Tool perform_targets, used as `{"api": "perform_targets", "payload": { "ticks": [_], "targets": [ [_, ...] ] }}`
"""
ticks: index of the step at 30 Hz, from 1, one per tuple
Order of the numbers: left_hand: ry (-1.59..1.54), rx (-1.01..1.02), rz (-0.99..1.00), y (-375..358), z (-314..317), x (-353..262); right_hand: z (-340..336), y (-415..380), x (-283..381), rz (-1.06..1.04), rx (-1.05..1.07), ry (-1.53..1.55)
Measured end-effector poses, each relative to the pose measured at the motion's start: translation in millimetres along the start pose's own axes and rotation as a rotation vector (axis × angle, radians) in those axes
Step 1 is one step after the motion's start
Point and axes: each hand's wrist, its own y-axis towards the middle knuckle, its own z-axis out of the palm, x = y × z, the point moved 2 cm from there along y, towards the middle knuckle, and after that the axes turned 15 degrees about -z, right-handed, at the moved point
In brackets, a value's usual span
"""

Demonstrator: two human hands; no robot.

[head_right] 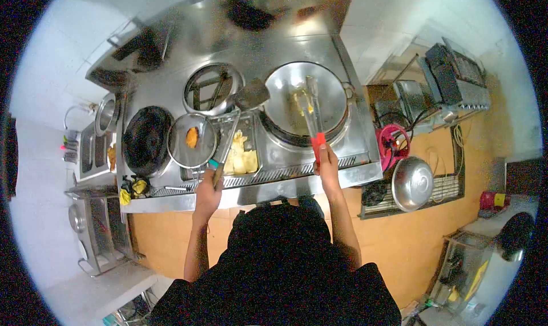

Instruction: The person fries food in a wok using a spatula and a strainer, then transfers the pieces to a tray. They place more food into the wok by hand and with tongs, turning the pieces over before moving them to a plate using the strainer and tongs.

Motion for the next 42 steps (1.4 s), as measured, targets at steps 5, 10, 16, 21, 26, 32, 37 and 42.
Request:
{"api": "perform_targets", "payload": {
  "ticks": [5,10,16,21,26,32,37,42],
  "targets": [
    [0.144,0.075,0.121,16,22,-70,-25,18,-15,-0.084,-0.012,-0.125],
    [0.284,0.062,0.188,22,41,-109,-29,30,-19,-0.240,0.040,-0.273],
    [0.398,-0.080,0.199,49,57,-111,-28,17,-12,-0.329,-0.031,-0.338],
    [0.380,-0.054,0.164,32,43,-129,-37,29,-40,-0.208,-0.057,-0.150],
    [0.310,-0.039,0.196,26,57,-120,-31,32,-40,-0.212,-0.046,-0.099],
    [0.302,-0.012,0.150,32,64,-103,-29,22,-25,-0.244,-0.068,-0.059],
    [0.196,-0.006,0.131,19,53,-111,-27,26,-41,-0.184,-0.086,-0.089],
    [0.225,0.012,0.103,33,68,-105,-21,25,-39,-0.244,-0.062,-0.093]
  ]
}}
